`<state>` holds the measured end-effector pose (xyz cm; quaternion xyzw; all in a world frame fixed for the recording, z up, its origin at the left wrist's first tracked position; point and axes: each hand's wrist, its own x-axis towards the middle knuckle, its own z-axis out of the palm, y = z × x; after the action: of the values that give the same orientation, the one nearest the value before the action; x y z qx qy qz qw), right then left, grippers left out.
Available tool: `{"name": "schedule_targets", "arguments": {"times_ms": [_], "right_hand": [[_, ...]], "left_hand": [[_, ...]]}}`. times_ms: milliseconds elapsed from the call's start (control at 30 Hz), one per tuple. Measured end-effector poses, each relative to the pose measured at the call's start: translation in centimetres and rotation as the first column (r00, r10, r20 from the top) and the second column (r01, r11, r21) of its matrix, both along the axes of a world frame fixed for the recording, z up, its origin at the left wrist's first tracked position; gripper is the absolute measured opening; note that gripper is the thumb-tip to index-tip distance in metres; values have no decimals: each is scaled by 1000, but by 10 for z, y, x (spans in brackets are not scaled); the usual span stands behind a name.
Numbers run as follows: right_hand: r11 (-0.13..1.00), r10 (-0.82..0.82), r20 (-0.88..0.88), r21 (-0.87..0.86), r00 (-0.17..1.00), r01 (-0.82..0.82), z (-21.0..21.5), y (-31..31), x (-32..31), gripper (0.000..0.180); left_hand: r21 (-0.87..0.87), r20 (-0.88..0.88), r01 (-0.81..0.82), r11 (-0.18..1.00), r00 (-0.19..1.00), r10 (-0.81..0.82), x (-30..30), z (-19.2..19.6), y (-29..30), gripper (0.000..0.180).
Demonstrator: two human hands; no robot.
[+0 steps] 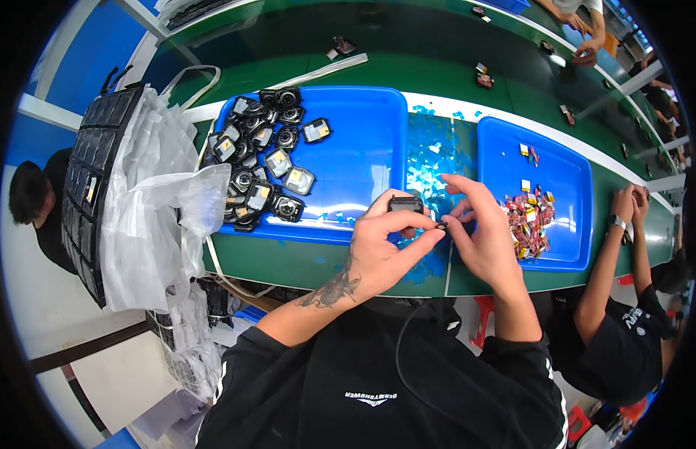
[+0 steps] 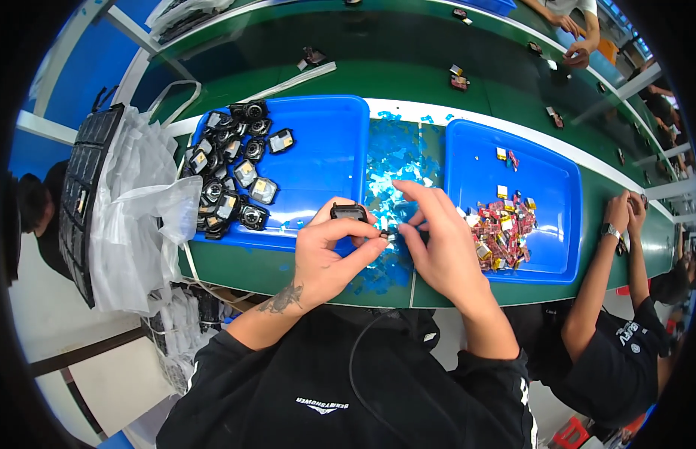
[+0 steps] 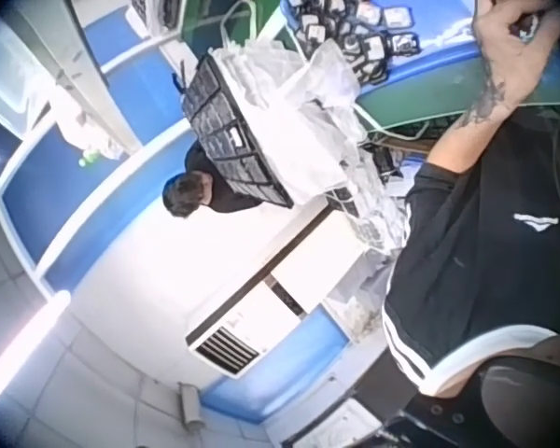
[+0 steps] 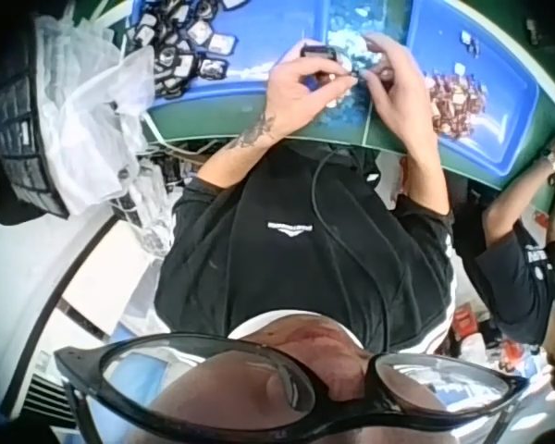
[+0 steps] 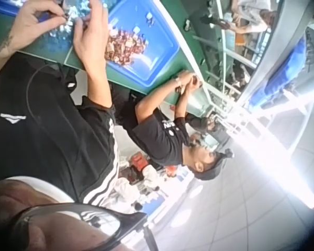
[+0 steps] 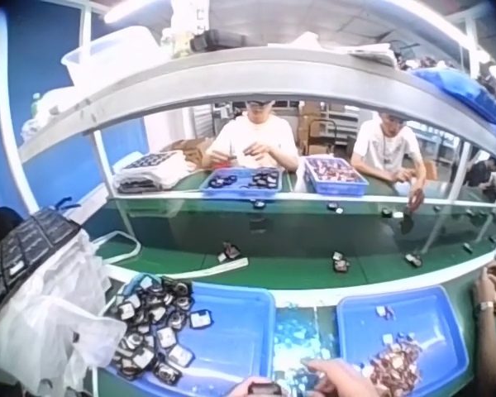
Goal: Manually assemble small electronic components into casings on a factory assembly line.
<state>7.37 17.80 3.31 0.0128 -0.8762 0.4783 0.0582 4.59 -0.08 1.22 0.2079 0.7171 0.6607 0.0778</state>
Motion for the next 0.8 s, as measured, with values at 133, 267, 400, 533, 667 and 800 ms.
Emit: {"name": "schedule_targets", "arguments": {"times_ms": [133,267,400,533,667,800], "right_hand": [[930,29,-27,-365,999,-36,-7,1,16,34],[918,-58,-168,-396,984,-13,-15,-7,14,19],[897,-85,-142,-441,986,14,-11,-5,20,10],[832,9,22,-555,1000,4,-15,-34,30,9],[829,-205,-56,-542,977,142,-26,-34,28,11],[916,-169,-122,-386,978,110,-25,-30,27,12]], "left_hand": [[9,38,-11,1000,999,10,3,-3,2,15],[29,-96,17,999,995,-15,0,-4,6,28],[348,327,-149,926,945,30,-8,0,7,38],[487,453,-219,845,891,-30,-10,-7,9,28],[298,253,-97,950,967,19,-5,-8,10,23],[-28,208,112,993,973,-104,-15,-10,-5,27]]}}
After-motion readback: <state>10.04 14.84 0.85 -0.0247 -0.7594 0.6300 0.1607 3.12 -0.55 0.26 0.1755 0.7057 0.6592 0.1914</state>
